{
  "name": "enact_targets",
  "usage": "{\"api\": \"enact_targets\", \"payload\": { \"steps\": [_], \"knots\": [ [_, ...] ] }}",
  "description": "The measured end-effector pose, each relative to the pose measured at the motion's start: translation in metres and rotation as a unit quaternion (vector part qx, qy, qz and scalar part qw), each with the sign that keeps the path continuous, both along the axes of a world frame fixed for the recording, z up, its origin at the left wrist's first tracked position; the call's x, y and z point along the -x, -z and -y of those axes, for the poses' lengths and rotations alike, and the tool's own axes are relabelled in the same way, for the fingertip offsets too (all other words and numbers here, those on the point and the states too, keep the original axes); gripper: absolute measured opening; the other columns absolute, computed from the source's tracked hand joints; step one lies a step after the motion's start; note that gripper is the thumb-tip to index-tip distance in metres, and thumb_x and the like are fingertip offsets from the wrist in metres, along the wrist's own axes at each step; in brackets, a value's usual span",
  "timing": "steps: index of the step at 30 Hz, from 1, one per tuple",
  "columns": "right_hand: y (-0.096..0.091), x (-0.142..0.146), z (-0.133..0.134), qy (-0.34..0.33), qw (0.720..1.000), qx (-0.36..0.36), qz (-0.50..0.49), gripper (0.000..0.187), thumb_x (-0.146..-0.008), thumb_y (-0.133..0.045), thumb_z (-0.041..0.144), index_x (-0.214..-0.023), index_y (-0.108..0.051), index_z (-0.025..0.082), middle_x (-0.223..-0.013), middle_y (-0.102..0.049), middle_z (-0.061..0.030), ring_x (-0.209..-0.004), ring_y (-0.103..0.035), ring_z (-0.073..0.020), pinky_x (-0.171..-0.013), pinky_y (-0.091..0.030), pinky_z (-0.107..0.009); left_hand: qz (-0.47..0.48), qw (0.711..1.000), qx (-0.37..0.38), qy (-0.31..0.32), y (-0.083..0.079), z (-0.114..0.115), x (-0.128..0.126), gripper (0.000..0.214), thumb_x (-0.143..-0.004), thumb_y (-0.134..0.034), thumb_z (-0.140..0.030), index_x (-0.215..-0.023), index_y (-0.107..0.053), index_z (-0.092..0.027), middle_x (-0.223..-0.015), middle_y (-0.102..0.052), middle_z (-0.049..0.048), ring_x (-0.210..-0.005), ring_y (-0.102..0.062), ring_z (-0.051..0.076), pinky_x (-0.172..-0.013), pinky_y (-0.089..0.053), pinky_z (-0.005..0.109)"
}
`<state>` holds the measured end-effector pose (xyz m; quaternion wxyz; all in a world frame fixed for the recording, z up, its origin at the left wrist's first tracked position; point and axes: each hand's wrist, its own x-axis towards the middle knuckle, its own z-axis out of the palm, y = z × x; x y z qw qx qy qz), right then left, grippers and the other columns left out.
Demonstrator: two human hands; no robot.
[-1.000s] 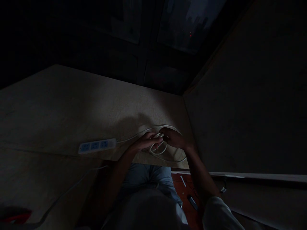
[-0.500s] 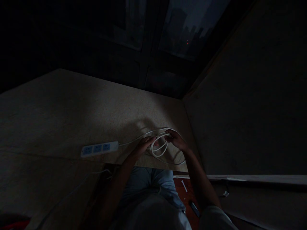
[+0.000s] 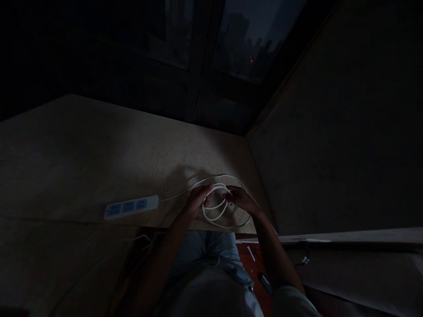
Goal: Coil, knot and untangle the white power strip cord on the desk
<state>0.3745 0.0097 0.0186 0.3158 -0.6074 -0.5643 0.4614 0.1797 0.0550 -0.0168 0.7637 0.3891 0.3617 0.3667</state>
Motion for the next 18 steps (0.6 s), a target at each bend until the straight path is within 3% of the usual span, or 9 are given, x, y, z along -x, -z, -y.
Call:
{"api": "enact_targets", "payload": {
  "steps": [3, 7, 10, 12, 14, 18],
  "knots": [
    [-0.001, 0.003, -0.001, 0.003, 1.0, -0.007, -0.015, 0.034, -0.072, -0.074, 0.041, -0.094, -0.065, 0.017, -0.068, -0.062, 0.0026, -0.054, -0.051, -0.0105, -0.049, -0.038, -0.022, -0.006, 0.999, 0.043, 0.012, 0.0, -0.001, -0.006, 0.051, -0.069, -0.07, -0.066, -0.063, -0.053, -0.018, -0.043, -0.036, -0.0083, -0.034, -0.032, 0.005, -0.037, -0.02, 0.022],
    [0.006, 0.007, -0.005, 0.024, 0.999, 0.005, -0.048, 0.029, -0.069, -0.074, 0.038, -0.085, -0.063, 0.016, -0.065, -0.062, 0.003, -0.05, -0.047, -0.0092, -0.046, -0.034, -0.021, 0.019, 0.989, 0.144, 0.014, -0.002, -0.004, -0.011, 0.058, -0.066, -0.067, -0.072, -0.058, -0.042, -0.02, -0.039, -0.029, -0.0099, -0.032, -0.024, 0.004, -0.036, -0.016, 0.021],
    [0.011, 0.009, -0.007, 0.046, 0.993, 0.011, -0.108, 0.025, -0.067, -0.074, 0.034, -0.081, -0.064, 0.016, -0.066, -0.064, 0.0022, -0.057, -0.055, -0.0115, -0.054, -0.04, -0.022, 0.055, 0.976, 0.196, 0.073, -0.005, -0.008, -0.008, 0.06, -0.07, -0.061, -0.075, -0.054, -0.04, -0.021, -0.037, -0.028, -0.0086, -0.031, -0.025, 0.005, -0.036, -0.019, 0.021],
    [0.012, 0.011, -0.007, 0.065, 0.986, 0.023, -0.153, 0.023, -0.064, -0.076, 0.03, -0.078, -0.064, 0.016, -0.066, -0.066, 0.0019, -0.06, -0.058, -0.0123, -0.057, -0.041, -0.023, 0.098, 0.968, 0.203, 0.109, -0.004, -0.009, -0.004, 0.059, -0.074, -0.057, -0.073, -0.053, -0.043, -0.02, -0.038, -0.034, -0.0059, -0.033, -0.034, 0.007, -0.039, -0.029, 0.023],
    [0.009, 0.013, -0.008, 0.095, 0.975, 0.034, -0.198, 0.023, -0.06, -0.076, 0.027, -0.075, -0.063, 0.017, -0.064, -0.066, 0.0021, -0.056, -0.057, -0.0117, -0.053, -0.038, -0.022, 0.142, 0.968, 0.185, 0.095, 0.0, -0.006, -0.001, 0.053, -0.077, -0.057, -0.066, -0.055, -0.049, -0.018, -0.042, -0.045, -0.0018, -0.041, -0.049, 0.012, -0.048, -0.041, 0.026],
    [0.003, 0.015, -0.008, 0.162, 0.949, 0.041, -0.268, 0.021, -0.061, -0.076, 0.028, -0.071, -0.06, 0.017, -0.054, -0.061, 0.0038, -0.047, -0.054, -0.0099, -0.048, -0.036, -0.021, 0.223, 0.961, 0.144, 0.071, 0.017, 0.005, 0.005, 0.031, -0.074, -0.068, -0.046, -0.078, -0.063, -0.016, -0.061, -0.065, 0.0046, -0.074, -0.069, 0.024, -0.073, -0.052, 0.036]
  ]
}}
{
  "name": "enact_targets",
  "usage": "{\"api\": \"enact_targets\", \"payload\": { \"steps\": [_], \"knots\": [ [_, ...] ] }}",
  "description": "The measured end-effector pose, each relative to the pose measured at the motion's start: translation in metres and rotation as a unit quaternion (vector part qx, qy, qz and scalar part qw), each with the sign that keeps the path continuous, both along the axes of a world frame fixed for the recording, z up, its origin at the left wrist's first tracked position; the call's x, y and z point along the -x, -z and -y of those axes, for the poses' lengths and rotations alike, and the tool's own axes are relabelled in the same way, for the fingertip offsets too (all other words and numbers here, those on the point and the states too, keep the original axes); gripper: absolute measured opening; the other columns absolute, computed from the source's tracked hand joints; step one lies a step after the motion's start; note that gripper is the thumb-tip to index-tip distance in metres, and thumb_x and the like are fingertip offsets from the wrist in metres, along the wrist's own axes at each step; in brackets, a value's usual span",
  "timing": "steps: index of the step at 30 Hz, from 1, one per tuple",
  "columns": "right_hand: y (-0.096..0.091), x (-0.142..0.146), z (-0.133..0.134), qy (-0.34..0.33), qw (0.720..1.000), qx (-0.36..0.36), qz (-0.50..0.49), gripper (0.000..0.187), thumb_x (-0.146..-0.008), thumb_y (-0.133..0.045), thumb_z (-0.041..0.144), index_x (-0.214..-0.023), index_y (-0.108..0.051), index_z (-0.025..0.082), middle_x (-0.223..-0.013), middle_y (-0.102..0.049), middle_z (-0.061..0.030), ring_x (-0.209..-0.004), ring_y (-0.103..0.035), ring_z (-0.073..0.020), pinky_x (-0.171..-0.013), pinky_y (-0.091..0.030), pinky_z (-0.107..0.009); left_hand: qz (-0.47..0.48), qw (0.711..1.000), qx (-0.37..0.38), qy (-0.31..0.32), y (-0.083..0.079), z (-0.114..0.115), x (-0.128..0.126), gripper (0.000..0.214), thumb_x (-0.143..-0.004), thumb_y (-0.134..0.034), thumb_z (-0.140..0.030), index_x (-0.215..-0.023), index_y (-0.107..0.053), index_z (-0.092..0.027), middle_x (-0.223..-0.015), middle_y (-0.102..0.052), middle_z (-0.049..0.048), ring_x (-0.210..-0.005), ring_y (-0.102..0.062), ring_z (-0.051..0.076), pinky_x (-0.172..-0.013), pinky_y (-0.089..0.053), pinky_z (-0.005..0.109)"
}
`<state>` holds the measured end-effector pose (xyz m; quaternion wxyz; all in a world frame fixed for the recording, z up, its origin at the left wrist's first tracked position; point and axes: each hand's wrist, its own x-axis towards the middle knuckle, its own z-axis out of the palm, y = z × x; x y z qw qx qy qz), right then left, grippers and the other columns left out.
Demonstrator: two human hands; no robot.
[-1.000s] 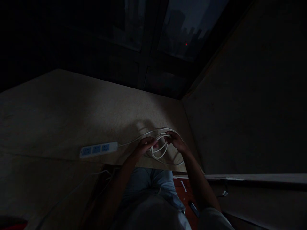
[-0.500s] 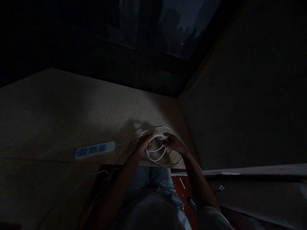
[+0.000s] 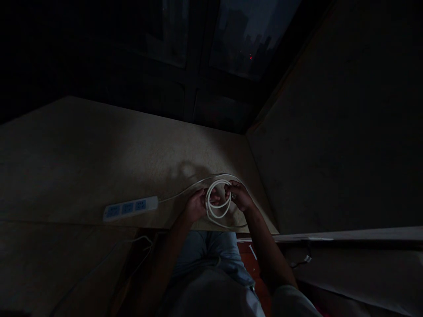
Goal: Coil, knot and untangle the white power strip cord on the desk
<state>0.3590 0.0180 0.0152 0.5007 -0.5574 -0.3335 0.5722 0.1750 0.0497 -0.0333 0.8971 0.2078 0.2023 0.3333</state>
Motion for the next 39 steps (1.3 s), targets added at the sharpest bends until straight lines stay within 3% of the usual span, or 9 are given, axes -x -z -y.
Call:
{"api": "enact_targets", "payload": {
  "steps": [3, 6, 12, 18, 23, 28, 31, 35, 39],
  "knots": [
    [0.001, 0.002, -0.001, 0.042, 0.998, 0.011, -0.036, 0.022, -0.062, -0.077, 0.029, -0.069, -0.059, 0.017, -0.051, -0.057, 0.0051, -0.043, -0.051, -0.0088, -0.044, -0.035, -0.021, 0.068, 0.997, -0.034, 0.03, 0.009, 0.009, 0.001, 0.039, -0.066, -0.079, -0.036, -0.097, -0.064, -0.017, -0.074, -0.071, 0.0054, -0.088, -0.07, 0.028, -0.082, -0.051, 0.042],
    [0.007, 0.005, -0.002, 0.073, 0.995, 0.017, -0.069, 0.026, -0.06, -0.08, 0.029, -0.069, -0.058, 0.018, -0.051, -0.057, 0.0056, -0.042, -0.052, -0.0088, -0.042, -0.036, -0.02, 0.077, 0.995, -0.052, 0.028, 0.013, 0.013, -0.001, 0.052, -0.06, -0.085, -0.028, -0.106, -0.062, -0.019, -0.078, -0.072, 0.0038, -0.089, -0.07, 0.027, -0.083, -0.051, 0.042],
    [0.014, 0.01, 0.002, 0.059, 0.99, 0.053, -0.116, 0.03, -0.06, -0.083, 0.032, -0.072, -0.058, 0.019, -0.057, -0.061, 0.0034, -0.052, -0.062, -0.0133, -0.045, -0.044, -0.022, -0.028, 0.997, -0.005, -0.074, 0.011, 0.011, -0.005, 0.03, -0.068, -0.08, -0.038, -0.081, -0.063, -0.016, -0.062, -0.064, 0.0013, -0.069, -0.069, 0.022, -0.069, -0.053, 0.034],
    [0.017, 0.001, 0.008, 0.028, 0.985, 0.073, -0.154, 0.035, -0.057, -0.087, 0.023, -0.083, -0.063, 0.018, -0.065, -0.065, 0.004, -0.051, -0.06, -0.0096, -0.049, -0.05, -0.02, 0.021, 0.994, 0.067, -0.083, 0.004, 0.008, 0.005, 0.016, -0.083, -0.066, -0.031, -0.082, -0.062, -0.016, -0.062, -0.057, -0.0027, -0.043, -0.048, 0.007, -0.053, -0.047, 0.026],
    [0.02, -0.009, 0.009, -0.018, 0.988, 0.057, -0.143, 0.039, -0.057, -0.088, 0.023, -0.088, -0.064, 0.018, -0.065, -0.066, 0.0046, -0.052, -0.061, -0.0093, -0.052, -0.051, -0.02, 0.062, 0.996, 0.057, -0.01, 0.009, 0.002, 0.013, 0.017, -0.09, -0.055, -0.033, -0.094, -0.062, -0.017, -0.075, -0.065, 0.001, -0.039, -0.048, 0.009, -0.048, -0.047, 0.029],
    [0.015, -0.015, 0.006, -0.084, 0.989, 0.085, -0.093, 0.043, -0.058, -0.087, 0.023, -0.095, -0.066, 0.018, -0.073, -0.07, 0.0028, -0.053, -0.066, -0.012, -0.05, -0.05, -0.021, 0.05, 0.986, 0.003, 0.16, 0.015, -0.006, 0.017, 0.044, -0.097, -0.041, -0.046, -0.094, -0.066, -0.011, -0.053, -0.059, 0.002, -0.038, -0.054, 0.016, -0.054, -0.054, 0.035],
    [0.014, -0.018, 0.003, -0.101, 0.987, 0.1, -0.08, 0.044, -0.058, -0.087, 0.021, -0.096, -0.066, 0.017, -0.078, -0.071, 0.0024, -0.053, -0.066, -0.0124, -0.048, -0.049, -0.02, 0.011, 0.979, 0.003, 0.202, 0.013, -0.01, 0.017, 0.051, -0.097, -0.038, -0.05, -0.093, -0.069, -0.008, -0.051, -0.058, 0.003, -0.04, -0.057, 0.018, -0.057, -0.055, 0.037],
    [0.021, -0.021, -0.002, -0.056, 0.989, 0.079, -0.111, 0.043, -0.062, -0.085, 0.021, -0.101, -0.067, 0.017, -0.081, -0.073, 0.0008, -0.059, -0.068, -0.0125, -0.056, -0.055, -0.022, -0.037, 0.989, 0.037, 0.14, 0.009, -0.011, 0.01, 0.044, -0.094, -0.049, -0.046, -0.076, -0.068, -0.01, -0.042, -0.048, -0.0015, -0.035, -0.048, 0.013, -0.051, -0.052, 0.03],
    [0.04, -0.021, 0.0, -0.026, 0.972, 0.03, -0.231, 0.035, -0.073, -0.078, 0.029, -0.104, -0.066, 0.017, -0.085, -0.074, -0.0021, -0.069, -0.07, -0.0145, -0.068, -0.058, -0.027, -0.017, 0.995, 0.092, 0.037, 0.003, -0.008, -0.001, 0.043, -0.094, -0.051, -0.042, -0.067, -0.064, -0.011, -0.042, -0.042, -0.0039, -0.034, -0.037, 0.008, -0.045, -0.044, 0.024]
  ]
}}
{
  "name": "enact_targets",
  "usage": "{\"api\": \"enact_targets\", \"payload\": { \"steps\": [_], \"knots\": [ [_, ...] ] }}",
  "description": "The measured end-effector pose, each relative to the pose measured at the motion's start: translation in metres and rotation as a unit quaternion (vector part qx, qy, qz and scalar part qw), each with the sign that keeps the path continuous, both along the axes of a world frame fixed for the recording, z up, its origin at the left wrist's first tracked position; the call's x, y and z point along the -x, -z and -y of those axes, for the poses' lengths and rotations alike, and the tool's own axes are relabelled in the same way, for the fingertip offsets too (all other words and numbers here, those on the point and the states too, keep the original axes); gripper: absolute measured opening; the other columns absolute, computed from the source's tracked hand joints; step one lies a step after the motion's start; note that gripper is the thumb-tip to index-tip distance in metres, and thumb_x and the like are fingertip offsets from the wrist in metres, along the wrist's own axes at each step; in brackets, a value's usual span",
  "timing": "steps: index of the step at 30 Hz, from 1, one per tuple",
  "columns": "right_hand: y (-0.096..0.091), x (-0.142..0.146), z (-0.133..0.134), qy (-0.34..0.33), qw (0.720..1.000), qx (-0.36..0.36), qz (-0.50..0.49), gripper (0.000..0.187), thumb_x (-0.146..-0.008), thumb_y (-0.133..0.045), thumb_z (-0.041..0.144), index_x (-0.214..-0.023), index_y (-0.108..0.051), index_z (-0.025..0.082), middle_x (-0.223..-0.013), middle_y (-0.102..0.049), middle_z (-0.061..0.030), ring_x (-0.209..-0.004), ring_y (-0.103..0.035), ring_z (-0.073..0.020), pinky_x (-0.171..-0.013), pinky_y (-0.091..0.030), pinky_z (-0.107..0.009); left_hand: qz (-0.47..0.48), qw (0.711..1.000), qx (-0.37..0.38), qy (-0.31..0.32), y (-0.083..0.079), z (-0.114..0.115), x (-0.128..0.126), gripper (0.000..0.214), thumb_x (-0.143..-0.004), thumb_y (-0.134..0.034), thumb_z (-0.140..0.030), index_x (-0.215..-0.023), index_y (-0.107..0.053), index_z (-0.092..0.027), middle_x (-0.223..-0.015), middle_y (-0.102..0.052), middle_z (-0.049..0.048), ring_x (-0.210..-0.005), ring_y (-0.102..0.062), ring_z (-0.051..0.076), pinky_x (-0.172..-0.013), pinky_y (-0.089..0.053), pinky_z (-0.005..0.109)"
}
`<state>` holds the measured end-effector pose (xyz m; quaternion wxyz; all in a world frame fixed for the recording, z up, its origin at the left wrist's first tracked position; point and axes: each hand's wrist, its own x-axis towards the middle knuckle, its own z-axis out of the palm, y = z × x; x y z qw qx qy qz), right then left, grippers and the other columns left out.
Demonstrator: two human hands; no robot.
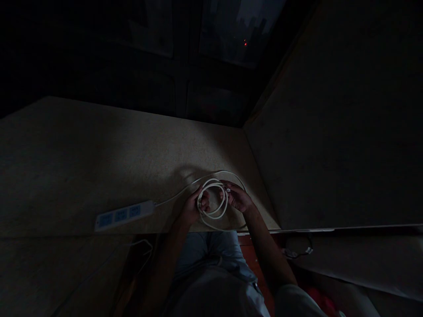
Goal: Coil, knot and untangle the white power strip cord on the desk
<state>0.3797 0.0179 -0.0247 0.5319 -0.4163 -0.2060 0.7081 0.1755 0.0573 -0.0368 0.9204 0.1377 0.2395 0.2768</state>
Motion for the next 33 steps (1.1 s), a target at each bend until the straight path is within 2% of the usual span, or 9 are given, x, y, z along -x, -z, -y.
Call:
{"api": "enact_targets", "payload": {
  "steps": [3, 6, 9, 11, 16, 21, 24, 27, 33],
  "knots": [
    [0.019, 0.011, 0.009, 0.028, 0.996, -0.015, -0.085, 0.029, -0.083, -0.067, 0.037, -0.104, -0.065, 0.018, -0.087, -0.074, -0.0037, -0.077, -0.07, -0.0149, -0.073, -0.057, -0.026, 0.025, 0.996, 0.057, -0.058, -0.002, 0.006, -0.008, 0.044, -0.097, -0.046, -0.041, -0.069, -0.063, -0.011, -0.047, -0.044, -0.0033, -0.037, -0.036, 0.007, -0.046, -0.042, 0.024],
    [0.032, 0.03, 0.018, 0.06, 0.985, -0.011, -0.161, 0.028, -0.089, -0.059, 0.034, -0.112, -0.062, 0.019, -0.093, -0.075, -0.0032, -0.085, -0.07, -0.0138, -0.082, -0.056, -0.029, 0.064, 0.986, 0.111, -0.109, 0.0, 0.013, -0.014, 0.04, -0.098, -0.044, -0.039, -0.074, -0.063, -0.012, -0.053, -0.045, -0.0024, -0.044, -0.043, 0.009, -0.048, -0.043, 0.024],
    [0.033, 0.047, 0.023, 0.06, 0.972, 0.01, -0.227, 0.027, -0.09, -0.057, 0.031, -0.114, -0.06, 0.019, -0.091, -0.075, -0.0012, -0.086, -0.07, -0.0134, -0.091, -0.054, -0.034, 0.102, 0.976, 0.136, -0.139, 0.004, 0.016, -0.012, 0.033, -0.097, -0.047, -0.035, -0.076, -0.062, -0.014, -0.054, -0.043, -0.0037, -0.044, -0.041, 0.008, -0.049, -0.043, 0.021],
    [0.03, 0.051, 0.024, 0.052, 0.969, 0.014, -0.243, 0.027, -0.09, -0.058, 0.03, -0.114, -0.059, 0.019, -0.086, -0.075, 0.0007, -0.082, -0.071, -0.0128, -0.09, -0.054, -0.034, 0.108, 0.976, 0.132, -0.133, 0.006, 0.015, -0.006, 0.03, -0.097, -0.048, -0.033, -0.079, -0.062, -0.013, -0.053, -0.04, -0.0047, -0.043, -0.038, 0.007, -0.05, -0.043, 0.021],
    [0.018, 0.038, 0.021, -0.016, 0.978, 0.036, -0.205, 0.027, -0.089, -0.058, 0.016, -0.116, -0.057, 0.015, -0.08, -0.075, 0.0011, -0.06, -0.068, -0.0084, -0.068, -0.057, -0.022, 0.093, 0.99, 0.081, -0.064, 0.008, 0.005, 0.016, 0.022, -0.093, -0.05, -0.022, -0.097, -0.067, -0.009, -0.051, -0.042, -0.0049, -0.043, -0.042, 0.009, -0.057, -0.049, 0.027],
    [0.01, 0.024, 0.023, -0.08, 0.983, 0.026, -0.163, 0.024, -0.087, -0.06, 0.015, -0.111, -0.057, 0.013, -0.083, -0.075, -0.002, -0.052, -0.065, -0.0085, -0.057, -0.058, -0.022, 0.038, 0.998, 0.059, 0.003, 0.014, 0.005, 0.02, 0.029, -0.092, -0.052, -0.03, -0.081, -0.069, -0.01, -0.055, -0.056, 0.0031, -0.053, -0.058, 0.015, -0.06, -0.051, 0.029],
    [0.007, 0.02, 0.026, -0.099, 0.984, 0.033, -0.146, 0.023, -0.086, -0.065, 0.019, -0.107, -0.058, 0.013, -0.085, -0.074, -0.0035, -0.057, -0.066, -0.0093, -0.055, -0.058, -0.021, 0.035, 0.997, 0.069, 0.002, 0.015, 0.007, 0.019, 0.029, -0.091, -0.053, -0.033, -0.081, -0.069, -0.011, -0.058, -0.061, 0.004, -0.054, -0.061, 0.015, -0.059, -0.052, 0.028],
    [0.006, 0.017, 0.028, -0.104, 0.988, 0.023, -0.115, 0.022, -0.082, -0.071, 0.019, -0.1, -0.06, 0.012, -0.086, -0.072, -0.004, -0.062, -0.067, -0.0094, -0.058, -0.058, -0.02, 0.026, 0.997, 0.073, -0.006, 0.013, 0.008, 0.017, 0.021, -0.087, -0.058, -0.026, -0.09, -0.071, -0.01, -0.058, -0.061, 0.0021, -0.051, -0.06, 0.014, -0.057, -0.051, 0.027],
    [0.008, 0.019, 0.027, -0.089, 0.994, 0.022, -0.064, 0.021, -0.076, -0.078, 0.019, -0.089, -0.064, 0.011, -0.078, -0.068, -0.0012, -0.057, -0.061, -0.0057, -0.057, -0.055, -0.015, 0.017, 0.993, 0.076, -0.09, 0.003, 0.01, 0.011, 0.02, -0.082, -0.061, -0.019, -0.097, -0.07, -0.009, -0.067, -0.063, 0.0004, -0.043, -0.052, 0.008, -0.045, -0.045, 0.022]
  ]
}}
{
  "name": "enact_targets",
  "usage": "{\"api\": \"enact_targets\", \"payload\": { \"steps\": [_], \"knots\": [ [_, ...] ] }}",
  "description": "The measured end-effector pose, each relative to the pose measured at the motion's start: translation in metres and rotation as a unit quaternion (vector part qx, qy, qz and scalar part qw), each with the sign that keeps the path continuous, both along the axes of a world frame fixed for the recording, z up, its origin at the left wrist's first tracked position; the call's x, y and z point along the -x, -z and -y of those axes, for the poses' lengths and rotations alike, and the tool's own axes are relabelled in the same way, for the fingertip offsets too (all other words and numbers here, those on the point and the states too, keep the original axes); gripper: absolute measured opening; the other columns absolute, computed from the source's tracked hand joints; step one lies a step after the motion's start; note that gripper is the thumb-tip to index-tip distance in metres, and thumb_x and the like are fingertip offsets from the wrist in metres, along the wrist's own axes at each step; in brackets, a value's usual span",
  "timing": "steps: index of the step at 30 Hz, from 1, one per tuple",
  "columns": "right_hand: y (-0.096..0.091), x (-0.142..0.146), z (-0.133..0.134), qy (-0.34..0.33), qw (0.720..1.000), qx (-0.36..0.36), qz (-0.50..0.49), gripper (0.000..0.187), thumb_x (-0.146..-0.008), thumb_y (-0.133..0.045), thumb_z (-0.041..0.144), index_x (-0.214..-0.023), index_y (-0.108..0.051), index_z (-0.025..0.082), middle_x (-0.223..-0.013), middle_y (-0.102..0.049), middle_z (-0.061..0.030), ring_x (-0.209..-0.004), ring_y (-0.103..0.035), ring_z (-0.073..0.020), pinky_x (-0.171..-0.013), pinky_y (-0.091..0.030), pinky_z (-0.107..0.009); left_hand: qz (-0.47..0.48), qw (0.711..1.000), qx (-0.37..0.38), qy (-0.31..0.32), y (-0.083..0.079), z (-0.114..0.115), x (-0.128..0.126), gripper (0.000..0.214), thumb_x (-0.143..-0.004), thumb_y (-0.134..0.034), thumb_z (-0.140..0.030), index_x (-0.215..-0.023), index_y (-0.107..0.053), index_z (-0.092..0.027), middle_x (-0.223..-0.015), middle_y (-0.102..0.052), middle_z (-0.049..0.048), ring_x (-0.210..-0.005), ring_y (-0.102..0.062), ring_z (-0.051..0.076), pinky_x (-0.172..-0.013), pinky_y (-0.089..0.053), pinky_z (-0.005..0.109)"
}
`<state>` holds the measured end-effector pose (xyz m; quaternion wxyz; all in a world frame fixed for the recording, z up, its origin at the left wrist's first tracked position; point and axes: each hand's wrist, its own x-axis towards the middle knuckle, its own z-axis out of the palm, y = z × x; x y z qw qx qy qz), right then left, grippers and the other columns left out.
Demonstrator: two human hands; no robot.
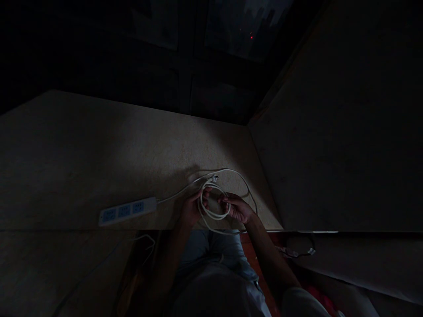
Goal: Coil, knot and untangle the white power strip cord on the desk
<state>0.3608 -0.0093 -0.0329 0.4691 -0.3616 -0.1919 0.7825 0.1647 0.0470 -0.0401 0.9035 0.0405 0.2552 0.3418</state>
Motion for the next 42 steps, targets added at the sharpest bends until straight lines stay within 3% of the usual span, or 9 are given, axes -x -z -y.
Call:
{"api": "enact_targets", "payload": {
  "steps": [5, 8, 13, 17, 21, 26, 31, 35, 42],
  "knots": [
    [0.0, -0.001, -0.001, 0.014, 1.0, 0.0, -0.005, 0.025, -0.071, -0.079, 0.018, -0.091, -0.065, 0.01, -0.078, -0.067, -0.0017, -0.053, -0.055, -0.0046, -0.052, -0.05, -0.014, 0.02, 0.997, 0.047, -0.067, -0.008, 0.004, -0.003, 0.015, -0.087, -0.058, -0.022, -0.085, -0.068, -0.011, -0.061, -0.055, -0.001, -0.048, -0.052, 0.008, -0.05, -0.047, 0.021],
    [0.001, -0.004, 0.001, 0.027, 1.0, 0.0, 0.007, 0.022, -0.072, -0.078, 0.02, -0.089, -0.066, 0.012, -0.079, -0.069, -0.0024, -0.056, -0.058, -0.0066, -0.056, -0.052, -0.017, 0.056, 0.991, 0.069, -0.096, -0.009, 0.004, -0.002, 0.024, -0.093, -0.053, -0.023, -0.074, -0.062, -0.012, -0.059, -0.05, -0.0015, -0.05, -0.052, 0.007, -0.052, -0.047, 0.018],
    [-0.001, -0.001, 0.006, 0.021, 1.0, -0.002, 0.006, 0.015, -0.076, -0.076, 0.024, -0.077, -0.064, 0.015, -0.069, -0.065, 0.0013, -0.051, -0.054, -0.0061, -0.053, -0.05, -0.018, 0.079, 0.995, 0.03, -0.057, -0.009, -0.001, -0.001, 0.042, -0.1, -0.042, -0.034, -0.068, -0.055, -0.012, -0.053, -0.038, -0.0055, -0.036, -0.03, 0.002, -0.037, -0.028, 0.015],
    [-0.008, 0.005, 0.008, -0.024, 0.999, -0.034, 0.027, 0.021, -0.074, -0.078, 0.029, -0.079, -0.063, 0.014, -0.074, -0.068, -0.0012, -0.058, -0.062, -0.0099, -0.062, -0.053, -0.023, 0.036, 0.998, 0.027, -0.046, -0.013, -0.003, -0.002, 0.055, -0.1, -0.035, -0.049, -0.06, -0.051, -0.014, -0.053, -0.04, -0.0025, -0.044, -0.043, 0.008, -0.045, -0.039, 0.02],
    [-0.01, 0.011, 0.01, -0.03, 0.998, -0.041, 0.026, 0.027, -0.07, -0.081, 0.031, -0.082, -0.062, 0.015, -0.078, -0.071, -0.0048, -0.068, -0.067, -0.0151, -0.07, -0.053, -0.027, 0.023, 0.996, 0.036, -0.073, -0.018, 0.0, -0.007, 0.055, -0.097, -0.038, -0.053, -0.06, -0.051, -0.016, -0.054, -0.044, -0.0013, -0.052, -0.05, 0.011, -0.051, -0.043, 0.022],
    [-0.001, 0.014, 0.012, -0.006, 0.999, -0.031, 0.0, 0.03, -0.066, -0.082, 0.032, -0.075, -0.057, 0.018, -0.07, -0.069, -0.0015, -0.065, -0.066, -0.015, -0.069, -0.052, -0.028, 0.03, 0.989, 0.035, -0.141, -0.022, 0.006, -0.01, 0.043, -0.096, -0.049, -0.047, -0.065, -0.051, -0.017, -0.055, -0.04, -0.0046, -0.046, -0.042, 0.007, -0.047, -0.038, 0.019],
    [0.001, 0.01, 0.009, 0.045, 0.999, 0.0, 0.009, 0.026, -0.069, -0.081, 0.026, -0.085, -0.061, 0.017, -0.058, -0.058, 0.006, -0.052, -0.056, -0.0083, -0.064, -0.051, -0.023, 0.073, 0.99, 0.02, -0.12, -0.017, 0.006, -0.006, 0.039, -0.099, -0.045, -0.041, -0.07, -0.05, -0.016, -0.059, -0.04, -0.0056, -0.04, -0.033, 0.004, -0.041, -0.031, 0.018],
    [0.0, 0.01, 0.01, 0.047, 0.998, 0.018, 0.038, 0.025, -0.07, -0.082, 0.025, -0.078, -0.061, 0.016, -0.051, -0.052, 0.008, -0.045, -0.049, -0.0053, -0.054, -0.047, -0.018, 0.089, 0.992, 0.014, -0.09, -0.014, 0.008, -0.006, 0.037, -0.099, -0.046, -0.041, -0.073, -0.05, -0.015, -0.058, -0.04, -0.0064, -0.036, -0.029, 0.002, -0.038, -0.027, 0.016],
    [0.004, 0.012, 0.015, 0.046, 0.995, 0.026, 0.085, 0.033, -0.068, -0.083, 0.025, -0.091, -0.062, 0.016, -0.065, -0.067, 0.003, -0.049, -0.061, -0.0091, -0.046, -0.046, -0.017, 0.033, 0.999, 0.03, -0.019, -0.003, 0.002, -0.003, 0.047, -0.094, -0.049, -0.055, -0.068, -0.05, -0.016, -0.042, -0.022, -0.0109, -0.029, -0.019, 0.003, -0.034, -0.018, 0.018]
  ]
}}
